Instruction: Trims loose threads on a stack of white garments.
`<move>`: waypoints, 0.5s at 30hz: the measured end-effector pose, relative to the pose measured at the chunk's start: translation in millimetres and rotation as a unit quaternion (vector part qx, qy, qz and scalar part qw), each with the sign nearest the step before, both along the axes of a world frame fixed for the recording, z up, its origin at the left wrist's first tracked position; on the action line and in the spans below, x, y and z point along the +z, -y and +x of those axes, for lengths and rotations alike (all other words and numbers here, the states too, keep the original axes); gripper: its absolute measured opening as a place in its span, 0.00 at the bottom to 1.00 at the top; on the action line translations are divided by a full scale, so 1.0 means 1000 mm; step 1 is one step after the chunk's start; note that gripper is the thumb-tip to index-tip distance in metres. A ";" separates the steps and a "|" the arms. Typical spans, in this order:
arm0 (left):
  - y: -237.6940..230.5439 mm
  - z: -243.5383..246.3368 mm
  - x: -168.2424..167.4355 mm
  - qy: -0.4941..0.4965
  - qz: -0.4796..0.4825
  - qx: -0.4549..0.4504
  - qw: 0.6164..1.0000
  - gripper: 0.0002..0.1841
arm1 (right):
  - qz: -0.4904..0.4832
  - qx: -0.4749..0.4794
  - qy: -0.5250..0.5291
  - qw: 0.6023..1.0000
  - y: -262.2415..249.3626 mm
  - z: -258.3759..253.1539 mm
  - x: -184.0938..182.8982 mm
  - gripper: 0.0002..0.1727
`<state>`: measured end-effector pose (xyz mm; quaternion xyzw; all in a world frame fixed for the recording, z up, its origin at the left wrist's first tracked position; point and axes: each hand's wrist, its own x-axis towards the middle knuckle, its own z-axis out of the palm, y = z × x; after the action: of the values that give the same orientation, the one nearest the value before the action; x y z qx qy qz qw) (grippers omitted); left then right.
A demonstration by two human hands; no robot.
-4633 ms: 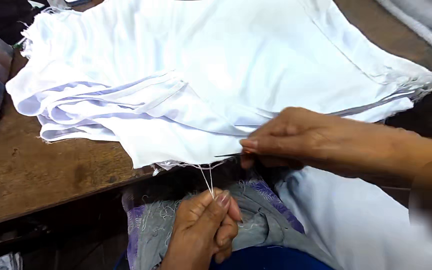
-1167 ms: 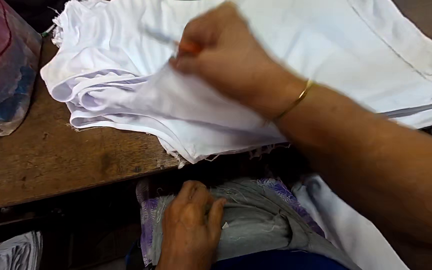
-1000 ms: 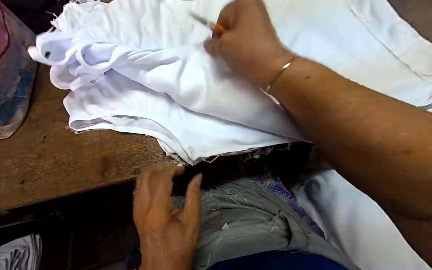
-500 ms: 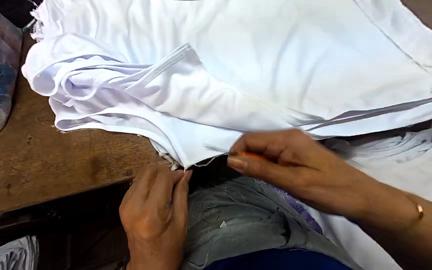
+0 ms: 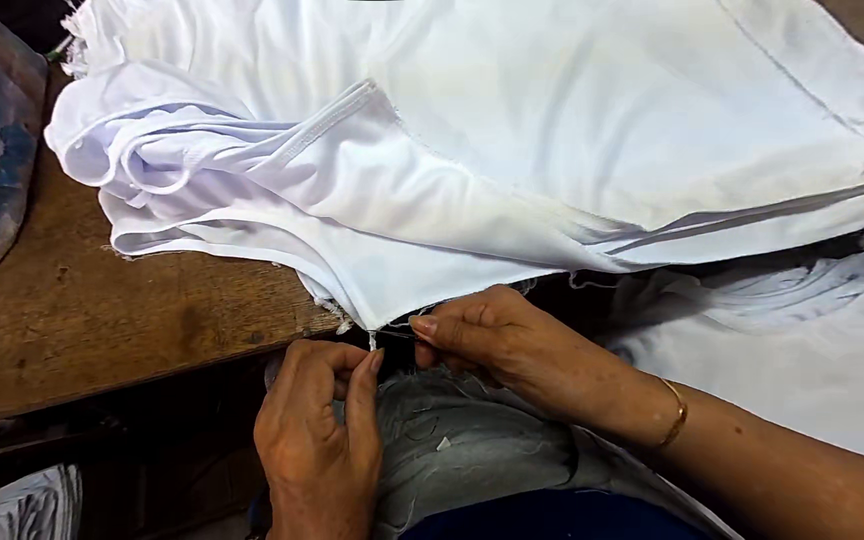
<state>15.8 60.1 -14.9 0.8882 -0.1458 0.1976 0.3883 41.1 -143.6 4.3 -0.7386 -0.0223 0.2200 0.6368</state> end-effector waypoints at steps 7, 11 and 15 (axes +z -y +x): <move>0.000 0.000 0.000 -0.006 -0.016 0.005 1.000 0.05 | -0.014 0.016 0.027 0.999 0.001 0.000 -0.001 0.23; 0.001 0.000 -0.001 -0.007 -0.018 0.004 1.000 0.05 | -0.038 0.014 0.034 0.999 -0.002 -0.001 -0.001 0.23; 0.000 0.000 -0.001 -0.004 -0.009 0.002 1.000 0.05 | -0.080 0.006 0.084 0.993 -0.006 0.001 -0.008 0.25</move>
<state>15.6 59.9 -16.2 0.8859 -0.1406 0.1963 0.3962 41.6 -137.3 -3.9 -0.8026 -0.0628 0.1625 0.5705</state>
